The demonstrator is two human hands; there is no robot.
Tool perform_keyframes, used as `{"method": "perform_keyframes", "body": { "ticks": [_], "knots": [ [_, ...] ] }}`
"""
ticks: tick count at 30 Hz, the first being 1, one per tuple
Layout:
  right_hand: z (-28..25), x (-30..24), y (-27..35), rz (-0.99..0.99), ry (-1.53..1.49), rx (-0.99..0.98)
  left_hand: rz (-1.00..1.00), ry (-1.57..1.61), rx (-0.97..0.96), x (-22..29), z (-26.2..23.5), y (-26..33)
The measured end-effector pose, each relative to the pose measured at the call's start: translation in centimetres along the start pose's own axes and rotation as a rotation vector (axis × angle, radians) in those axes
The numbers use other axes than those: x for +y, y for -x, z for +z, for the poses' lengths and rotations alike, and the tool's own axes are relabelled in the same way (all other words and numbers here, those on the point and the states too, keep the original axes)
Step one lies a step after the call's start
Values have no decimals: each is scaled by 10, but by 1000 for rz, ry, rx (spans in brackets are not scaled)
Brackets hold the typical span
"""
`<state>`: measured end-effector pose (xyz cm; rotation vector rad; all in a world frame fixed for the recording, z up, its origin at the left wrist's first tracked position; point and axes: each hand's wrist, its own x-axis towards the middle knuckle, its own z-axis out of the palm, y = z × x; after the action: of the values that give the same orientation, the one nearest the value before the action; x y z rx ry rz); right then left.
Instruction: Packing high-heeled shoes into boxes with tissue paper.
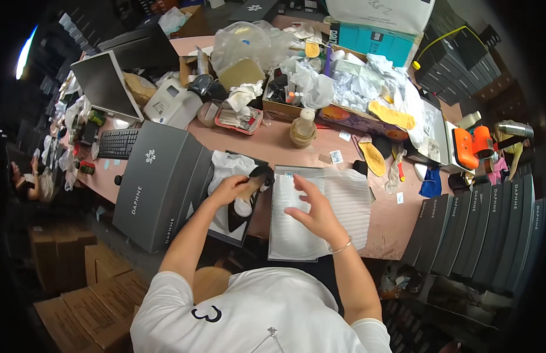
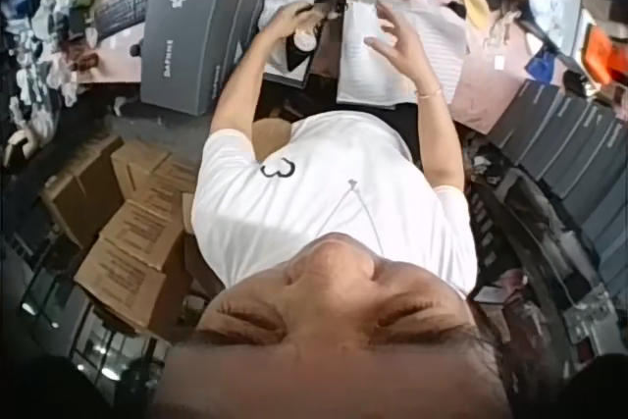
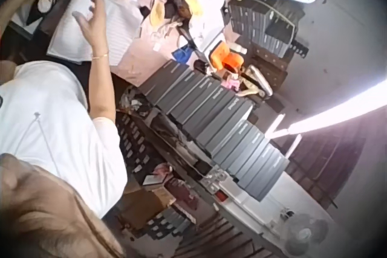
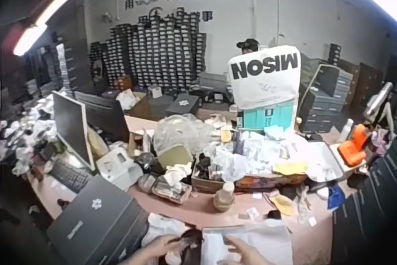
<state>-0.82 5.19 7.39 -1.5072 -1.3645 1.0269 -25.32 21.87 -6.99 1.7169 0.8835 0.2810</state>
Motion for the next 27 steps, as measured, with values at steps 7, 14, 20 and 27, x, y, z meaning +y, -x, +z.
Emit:
{"method": "perform_keyframes", "body": {
  "ticks": [7,14,20,27],
  "knots": [
    [-2,-28,11,-114,33,-820,71,-6,-829,106,17,59],
    [-15,2,89,311,-319,-451,-238,-755,144,38,-25,-18],
    [-29,4,132,412,-848,-69,227,-359,365,95,-28,-33],
    [-23,-35,124,166,-1063,15,363,-428,381,169,-24,16]
  ]
}}
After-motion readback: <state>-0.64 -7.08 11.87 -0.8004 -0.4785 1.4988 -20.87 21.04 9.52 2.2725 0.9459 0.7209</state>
